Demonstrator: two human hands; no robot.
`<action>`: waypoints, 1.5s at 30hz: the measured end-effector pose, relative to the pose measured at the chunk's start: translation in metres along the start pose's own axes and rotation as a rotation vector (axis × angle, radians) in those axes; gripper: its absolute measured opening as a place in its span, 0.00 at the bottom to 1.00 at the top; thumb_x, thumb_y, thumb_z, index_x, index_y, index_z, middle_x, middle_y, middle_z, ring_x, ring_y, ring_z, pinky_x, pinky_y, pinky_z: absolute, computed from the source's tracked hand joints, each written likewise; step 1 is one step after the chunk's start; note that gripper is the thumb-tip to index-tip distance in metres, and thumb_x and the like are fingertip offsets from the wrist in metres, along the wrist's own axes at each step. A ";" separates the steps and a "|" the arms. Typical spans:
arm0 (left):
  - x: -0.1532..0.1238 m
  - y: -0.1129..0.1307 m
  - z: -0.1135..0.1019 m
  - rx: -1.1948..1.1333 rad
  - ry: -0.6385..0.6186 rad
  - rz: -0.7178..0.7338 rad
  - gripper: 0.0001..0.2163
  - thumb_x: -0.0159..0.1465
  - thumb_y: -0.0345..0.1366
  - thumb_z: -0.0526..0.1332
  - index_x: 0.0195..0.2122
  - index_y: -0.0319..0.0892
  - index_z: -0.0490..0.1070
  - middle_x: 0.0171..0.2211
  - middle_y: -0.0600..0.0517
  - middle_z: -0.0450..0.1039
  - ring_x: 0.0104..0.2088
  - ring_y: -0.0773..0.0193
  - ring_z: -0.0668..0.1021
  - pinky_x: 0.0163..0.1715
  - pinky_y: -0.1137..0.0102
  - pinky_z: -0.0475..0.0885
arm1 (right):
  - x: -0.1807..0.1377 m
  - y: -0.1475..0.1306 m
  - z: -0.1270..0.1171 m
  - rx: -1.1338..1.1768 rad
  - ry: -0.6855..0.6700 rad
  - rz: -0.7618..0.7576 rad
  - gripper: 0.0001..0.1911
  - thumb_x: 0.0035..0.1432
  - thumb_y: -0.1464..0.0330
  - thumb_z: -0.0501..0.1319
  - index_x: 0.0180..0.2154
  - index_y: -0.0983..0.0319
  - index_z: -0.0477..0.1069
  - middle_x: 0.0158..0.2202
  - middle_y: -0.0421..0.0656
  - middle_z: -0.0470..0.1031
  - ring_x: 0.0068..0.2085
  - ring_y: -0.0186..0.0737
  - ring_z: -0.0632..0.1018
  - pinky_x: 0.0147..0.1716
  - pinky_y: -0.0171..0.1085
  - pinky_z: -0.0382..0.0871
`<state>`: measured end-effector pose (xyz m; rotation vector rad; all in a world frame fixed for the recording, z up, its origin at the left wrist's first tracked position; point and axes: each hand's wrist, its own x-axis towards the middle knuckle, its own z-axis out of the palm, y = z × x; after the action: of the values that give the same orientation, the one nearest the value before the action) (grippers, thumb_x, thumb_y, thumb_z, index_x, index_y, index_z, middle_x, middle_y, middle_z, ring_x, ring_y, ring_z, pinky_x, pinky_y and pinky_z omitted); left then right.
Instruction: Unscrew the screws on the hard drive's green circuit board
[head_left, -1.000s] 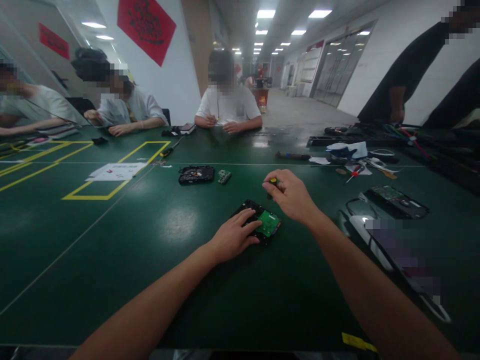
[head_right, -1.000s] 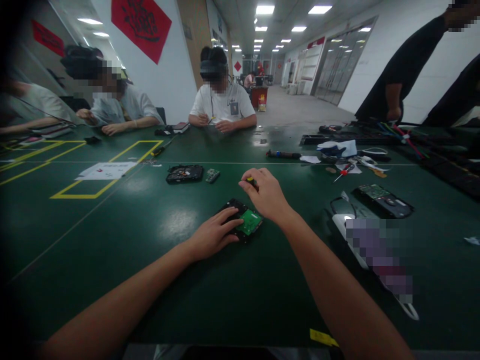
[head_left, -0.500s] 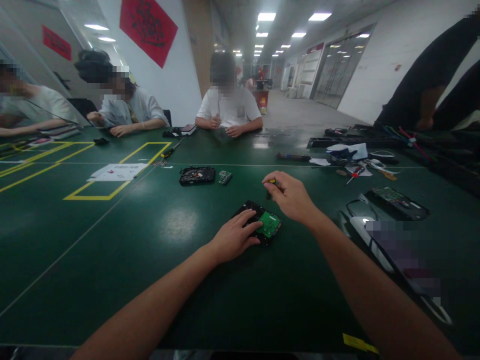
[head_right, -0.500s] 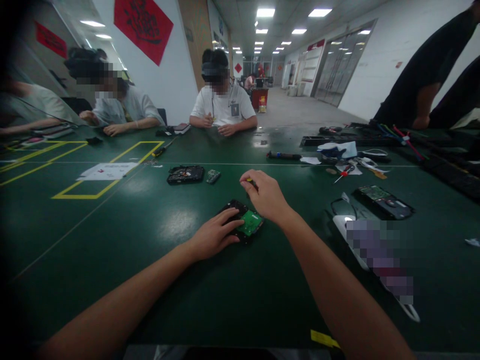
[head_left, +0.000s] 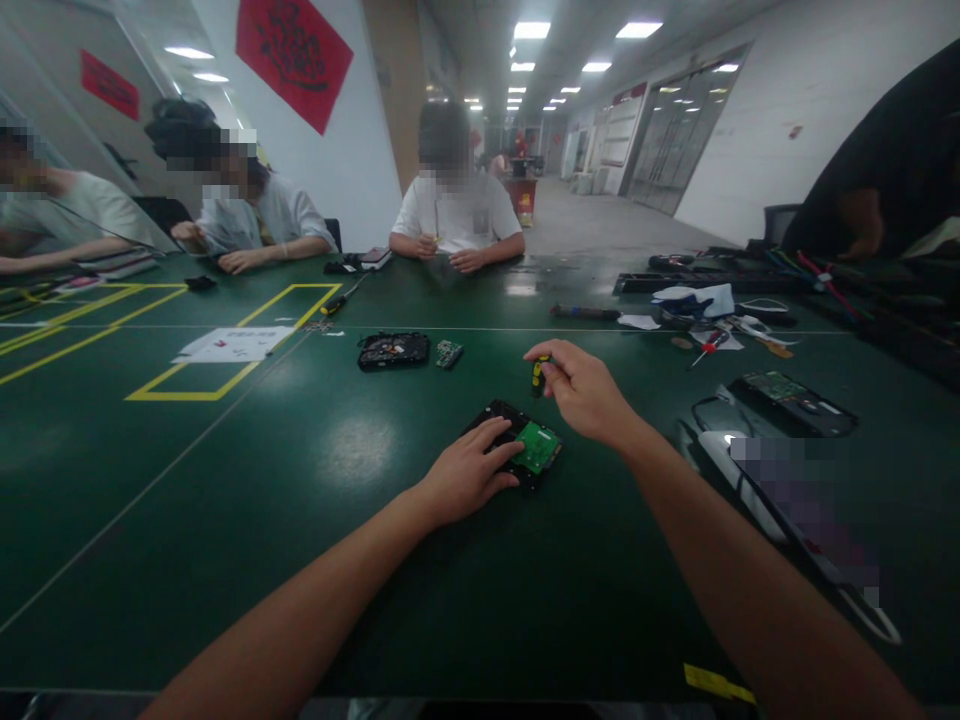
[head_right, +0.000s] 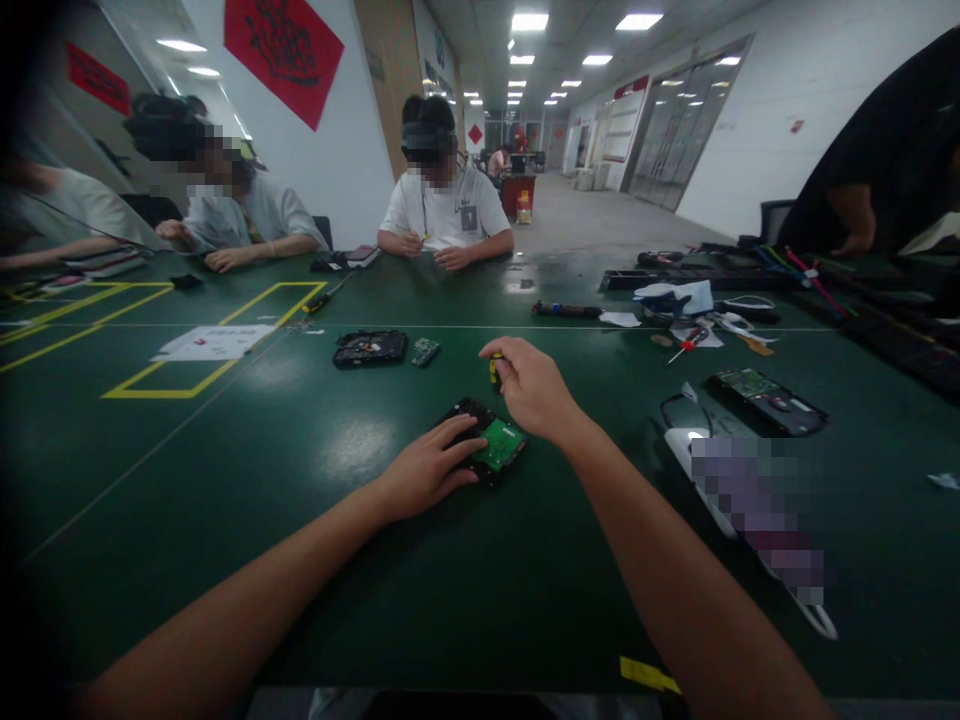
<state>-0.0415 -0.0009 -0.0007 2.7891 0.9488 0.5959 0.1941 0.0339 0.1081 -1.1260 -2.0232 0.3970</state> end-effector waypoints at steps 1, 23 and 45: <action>0.000 0.000 0.000 0.001 0.001 -0.001 0.23 0.72 0.46 0.61 0.66 0.48 0.65 0.71 0.42 0.57 0.71 0.45 0.62 0.67 0.47 0.65 | 0.000 0.000 0.000 0.003 -0.011 -0.003 0.14 0.68 0.72 0.52 0.50 0.57 0.73 0.42 0.44 0.77 0.32 0.38 0.75 0.38 0.42 0.69; 0.011 0.011 0.006 0.113 0.036 -0.116 0.26 0.72 0.52 0.58 0.66 0.44 0.63 0.66 0.41 0.66 0.67 0.45 0.69 0.64 0.50 0.68 | 0.002 0.008 0.010 -0.011 0.153 0.075 0.12 0.68 0.65 0.59 0.51 0.59 0.69 0.48 0.50 0.76 0.37 0.43 0.78 0.38 0.44 0.73; 0.023 -0.008 0.000 0.065 0.032 -0.313 0.58 0.49 0.75 0.64 0.73 0.42 0.54 0.60 0.36 0.67 0.61 0.36 0.68 0.63 0.44 0.61 | 0.011 0.004 0.015 -0.122 0.111 -0.104 0.14 0.67 0.73 0.57 0.53 0.58 0.71 0.51 0.48 0.79 0.49 0.48 0.79 0.52 0.48 0.71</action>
<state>-0.0293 0.0198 0.0047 2.6100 1.3978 0.5723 0.1822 0.0467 0.1010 -1.0859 -2.0194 0.1570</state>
